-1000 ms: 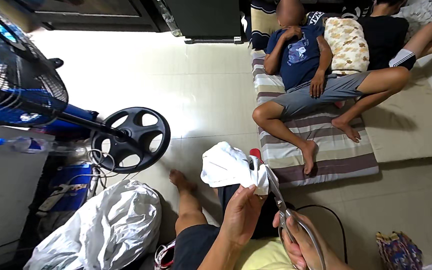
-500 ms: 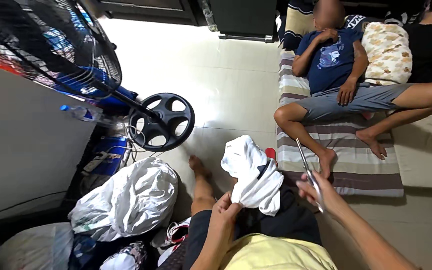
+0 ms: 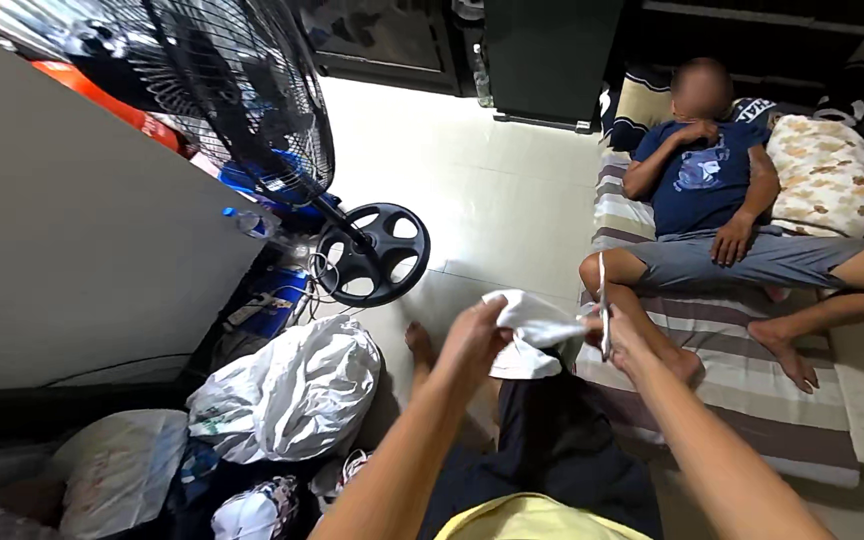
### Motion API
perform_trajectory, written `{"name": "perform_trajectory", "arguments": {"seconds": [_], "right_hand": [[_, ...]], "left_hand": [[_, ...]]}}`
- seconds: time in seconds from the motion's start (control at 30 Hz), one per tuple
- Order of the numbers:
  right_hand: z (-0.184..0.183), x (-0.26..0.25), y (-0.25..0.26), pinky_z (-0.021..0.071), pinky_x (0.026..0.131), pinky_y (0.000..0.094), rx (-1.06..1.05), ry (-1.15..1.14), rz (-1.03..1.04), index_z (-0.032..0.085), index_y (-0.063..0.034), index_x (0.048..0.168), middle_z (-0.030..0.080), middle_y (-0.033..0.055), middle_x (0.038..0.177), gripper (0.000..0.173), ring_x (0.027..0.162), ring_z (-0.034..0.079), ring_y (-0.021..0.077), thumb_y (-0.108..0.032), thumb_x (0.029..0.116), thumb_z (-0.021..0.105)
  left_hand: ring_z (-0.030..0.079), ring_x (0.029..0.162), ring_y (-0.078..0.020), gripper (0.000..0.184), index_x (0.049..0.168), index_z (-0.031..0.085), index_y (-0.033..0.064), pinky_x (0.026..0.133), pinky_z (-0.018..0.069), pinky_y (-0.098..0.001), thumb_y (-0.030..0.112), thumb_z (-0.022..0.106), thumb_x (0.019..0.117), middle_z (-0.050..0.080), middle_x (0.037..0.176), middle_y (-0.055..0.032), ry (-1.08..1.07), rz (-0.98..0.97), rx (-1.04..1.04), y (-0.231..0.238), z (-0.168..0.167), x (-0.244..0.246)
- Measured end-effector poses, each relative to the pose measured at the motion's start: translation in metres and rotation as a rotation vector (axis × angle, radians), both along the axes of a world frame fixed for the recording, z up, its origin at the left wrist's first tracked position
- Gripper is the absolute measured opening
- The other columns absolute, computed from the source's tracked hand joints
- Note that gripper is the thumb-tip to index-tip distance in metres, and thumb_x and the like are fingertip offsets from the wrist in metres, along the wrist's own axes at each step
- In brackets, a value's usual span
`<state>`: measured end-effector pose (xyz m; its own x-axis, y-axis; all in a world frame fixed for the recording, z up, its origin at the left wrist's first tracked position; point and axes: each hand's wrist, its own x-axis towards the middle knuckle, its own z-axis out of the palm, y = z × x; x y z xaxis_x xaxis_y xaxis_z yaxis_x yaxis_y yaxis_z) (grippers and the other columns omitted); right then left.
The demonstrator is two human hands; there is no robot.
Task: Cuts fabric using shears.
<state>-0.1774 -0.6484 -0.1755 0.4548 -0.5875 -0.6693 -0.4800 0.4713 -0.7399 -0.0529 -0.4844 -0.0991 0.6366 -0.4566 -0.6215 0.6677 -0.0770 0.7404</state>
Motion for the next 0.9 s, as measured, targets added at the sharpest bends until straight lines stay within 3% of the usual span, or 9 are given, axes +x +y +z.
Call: {"name": "perform_trajectory", "arguments": {"seconds": [0.1, 0.13, 0.23, 0.37, 0.43, 0.53, 0.7, 0.77, 0.9], "right_hand": [[0.050, 0.018, -0.017, 0.0544, 0.064, 0.0255, -0.078, -0.197, -0.074, 0.045, 0.0045, 0.133, 0.059, 0.0116, 0.095, 0.043, 0.070, 0.061, 0.0118, 0.004, 0.0951, 0.065], [0.066, 0.021, -0.018, 0.0544, 0.064, 0.0250, -0.110, -0.261, -0.056, 0.045, 0.0034, 0.131, 0.060, 0.0088, 0.090, 0.039, 0.068, 0.061, 0.0106, 0.004, 0.0958, 0.063], [0.110, 0.024, -0.008, 0.0560, 0.064, 0.0246, -0.221, -0.415, 0.039, 0.048, -0.0043, 0.123, 0.059, 0.0006, 0.083, 0.029, 0.066, 0.061, 0.0078, 0.002, 0.0975, 0.061], [0.138, -0.003, 0.010, 0.0593, 0.064, 0.0253, -0.371, -0.630, 0.122, 0.050, -0.0105, 0.119, 0.062, -0.0038, 0.084, 0.029, 0.069, 0.065, 0.0070, 0.002, 0.0947, 0.061], [0.131, -0.031, 0.014, 0.0612, 0.067, 0.0264, -0.449, -0.659, 0.143, 0.052, -0.0123, 0.118, 0.063, -0.0054, 0.085, 0.034, 0.072, 0.066, 0.0072, 0.001, 0.0891, 0.063], [0.087, -0.077, 0.024, 0.0615, 0.066, 0.0250, -0.421, -0.465, 0.105, 0.052, -0.0060, 0.114, 0.064, -0.0053, 0.083, 0.033, 0.071, 0.067, 0.0065, 0.001, 0.0857, 0.067], [-0.010, -0.124, 0.039, 0.0564, 0.062, 0.0263, -0.183, 0.055, 0.173, 0.048, 0.0052, 0.125, 0.065, 0.0069, 0.084, 0.036, 0.066, 0.065, 0.0103, 0.005, 0.0933, 0.064], [-0.020, -0.133, 0.044, 0.0549, 0.060, 0.0241, -0.152, 0.094, 0.176, 0.048, 0.0030, 0.126, 0.065, 0.0062, 0.083, 0.028, 0.065, 0.064, 0.0095, -0.003, 0.1012, 0.059], [-0.005, -0.143, 0.047, 0.0492, 0.050, 0.0198, -0.247, 0.021, 0.210, 0.049, 0.0009, 0.131, 0.064, 0.0018, 0.078, 0.029, 0.058, 0.060, 0.0062, -0.014, 0.1057, 0.052]], "left_hand": [[0.064, 0.088, -0.0123, 0.025, 0.120, 0.056, -0.0009, 0.081, 0.0558, -0.0300, 0.019, 0.044, 0.1098, 0.064, 0.098, -0.0078, -0.268, 0.023, 0.019, 0.008, 0.028, 0.031], [0.066, 0.090, -0.0132, 0.026, 0.122, 0.056, -0.0009, 0.084, 0.0567, -0.0315, 0.019, 0.046, 0.1092, 0.065, 0.101, -0.0082, -0.308, 0.063, 0.010, 0.012, 0.036, 0.037], [0.067, 0.086, -0.0110, 0.020, 0.120, 0.056, 0.0047, 0.079, 0.0583, -0.0296, 0.018, 0.048, 0.1083, 0.066, 0.097, -0.0036, -0.325, 0.214, -0.074, 0.022, 0.061, 0.045], [0.070, 0.082, -0.0068, 0.028, 0.136, 0.051, 0.0135, 0.070, 0.0603, -0.0216, 0.017, 0.040, 0.1103, 0.068, 0.100, 0.0002, -0.249, 0.250, -0.214, 0.051, 0.082, 0.027], [0.071, 0.079, -0.0072, 0.031, 0.139, 0.048, 0.0120, 0.070, 0.0617, -0.0219, 0.016, 0.037, 0.1109, 0.070, 0.098, -0.0008, -0.199, 0.173, -0.218, 0.071, 0.065, 0.001], [0.070, 0.075, -0.0114, 0.024, 0.126, 0.053, 0.0026, 0.066, 0.0602, -0.0265, 0.014, 0.039, 0.1095, 0.071, 0.091, -0.0057, -0.020, 0.022, -0.051, 0.094, 0.004, -0.052], [0.070, 0.081, -0.0154, 0.018, 0.115, 0.058, -0.0038, 0.077, 0.0604, -0.0326, 0.010, 0.049, 0.1068, 0.068, 0.092, -0.0097, 0.198, -0.166, 0.154, 0.111, -0.088, -0.101], [0.070, 0.085, -0.0144, 0.021, 0.124, 0.053, -0.0014, 0.079, 0.0594, -0.0320, 0.001, 0.050, 0.1039, 0.069, 0.098, -0.0091, 0.165, -0.214, 0.082, 0.113, -0.090, -0.103], [0.067, 0.110, -0.0139, 0.087, 0.162, 0.012, 0.0089, 0.092, 0.0578, -0.0306, -0.007, 0.058, 0.0900, 0.054, 0.142, -0.0128, -0.137, -0.342, -0.088, 0.121, -0.092, -0.098]]}}
